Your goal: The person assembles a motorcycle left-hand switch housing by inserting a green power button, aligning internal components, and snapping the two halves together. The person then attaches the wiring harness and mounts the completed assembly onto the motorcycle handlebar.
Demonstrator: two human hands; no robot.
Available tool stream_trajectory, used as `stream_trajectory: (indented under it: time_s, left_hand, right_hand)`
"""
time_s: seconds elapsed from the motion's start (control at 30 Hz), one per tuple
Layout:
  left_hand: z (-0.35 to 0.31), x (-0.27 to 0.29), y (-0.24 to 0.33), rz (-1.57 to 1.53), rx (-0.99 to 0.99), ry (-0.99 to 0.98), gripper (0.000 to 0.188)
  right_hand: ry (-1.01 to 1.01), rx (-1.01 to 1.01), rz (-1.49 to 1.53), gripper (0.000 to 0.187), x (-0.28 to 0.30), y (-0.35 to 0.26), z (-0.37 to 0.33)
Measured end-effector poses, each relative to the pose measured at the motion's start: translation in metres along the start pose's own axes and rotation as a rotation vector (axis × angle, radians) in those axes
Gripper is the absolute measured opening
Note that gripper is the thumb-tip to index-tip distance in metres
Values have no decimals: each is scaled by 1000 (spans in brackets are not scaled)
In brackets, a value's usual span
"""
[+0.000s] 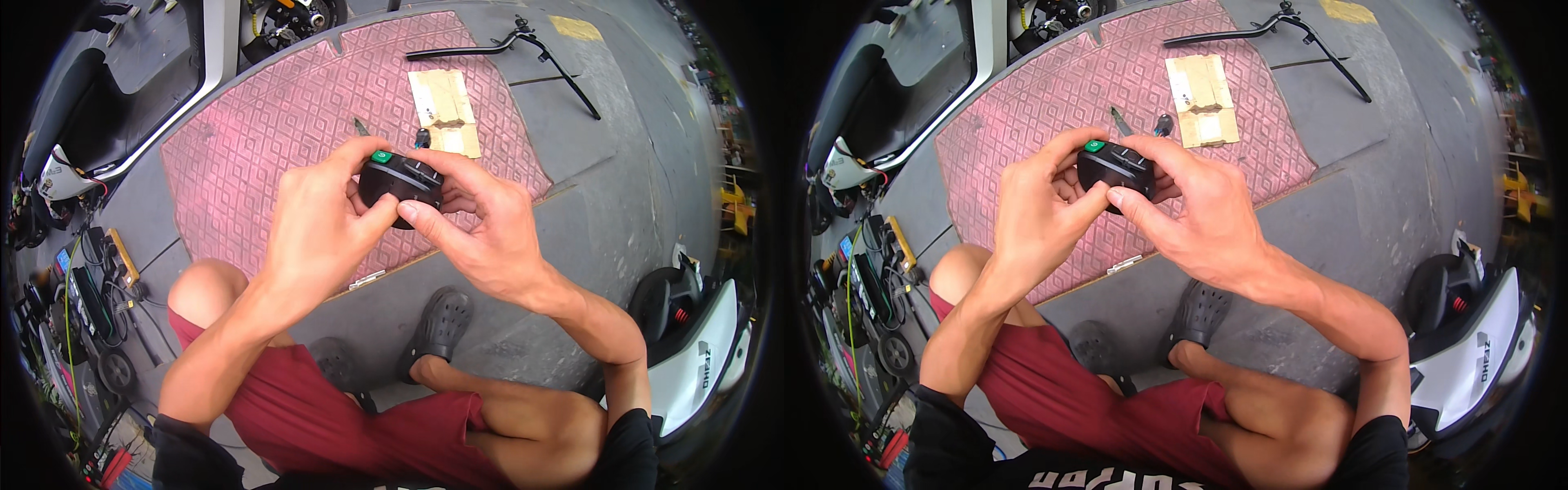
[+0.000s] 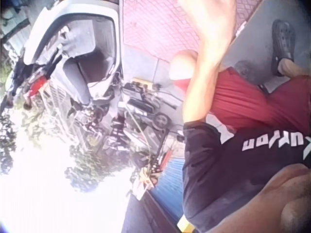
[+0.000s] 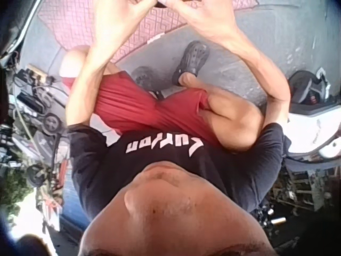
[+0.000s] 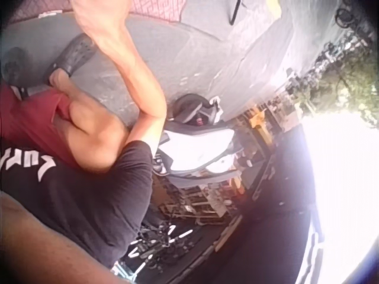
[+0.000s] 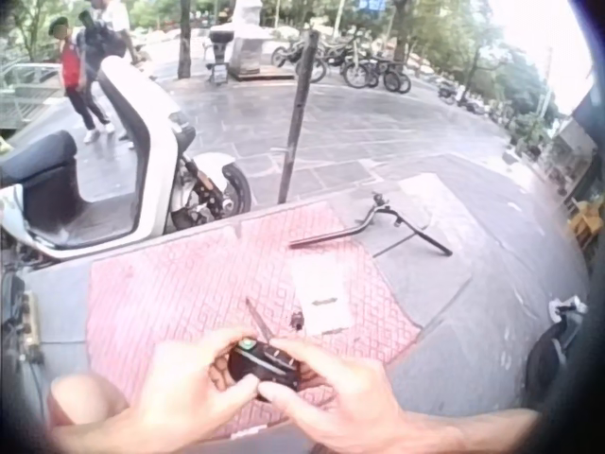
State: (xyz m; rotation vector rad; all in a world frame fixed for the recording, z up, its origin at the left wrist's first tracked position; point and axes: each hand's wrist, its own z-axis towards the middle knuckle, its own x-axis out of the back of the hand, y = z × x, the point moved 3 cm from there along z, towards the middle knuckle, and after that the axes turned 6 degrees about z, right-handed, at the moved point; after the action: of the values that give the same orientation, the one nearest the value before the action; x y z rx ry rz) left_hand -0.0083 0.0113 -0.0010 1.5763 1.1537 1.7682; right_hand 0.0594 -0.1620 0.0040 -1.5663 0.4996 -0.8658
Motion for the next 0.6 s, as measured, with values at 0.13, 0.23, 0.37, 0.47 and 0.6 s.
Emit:
stream_trajectory:
  time_s: [0.13,0.23,0.37,0.47,0.6]
  left_hand:
    - [-2,-3,-5,63,-103,30,43]
    - [-3,-4,-8,121,-140,50,45]
    - [-1,-2,-6,60,-198,43,46]
    - [0,1,-1,27,-135,6,46]
    - [3,-2,-3,-124,-101,9,47]
  right_hand:
    - [0,60,-104,40,0,-3,2]
    - [8,84,-126,39,-1,-8,4]
    - [23,102,-120,39,2,-9,4]
    - [93,207,-240,39,-1,-14,3]
    - [122,227,-80,39,1,-5,4]
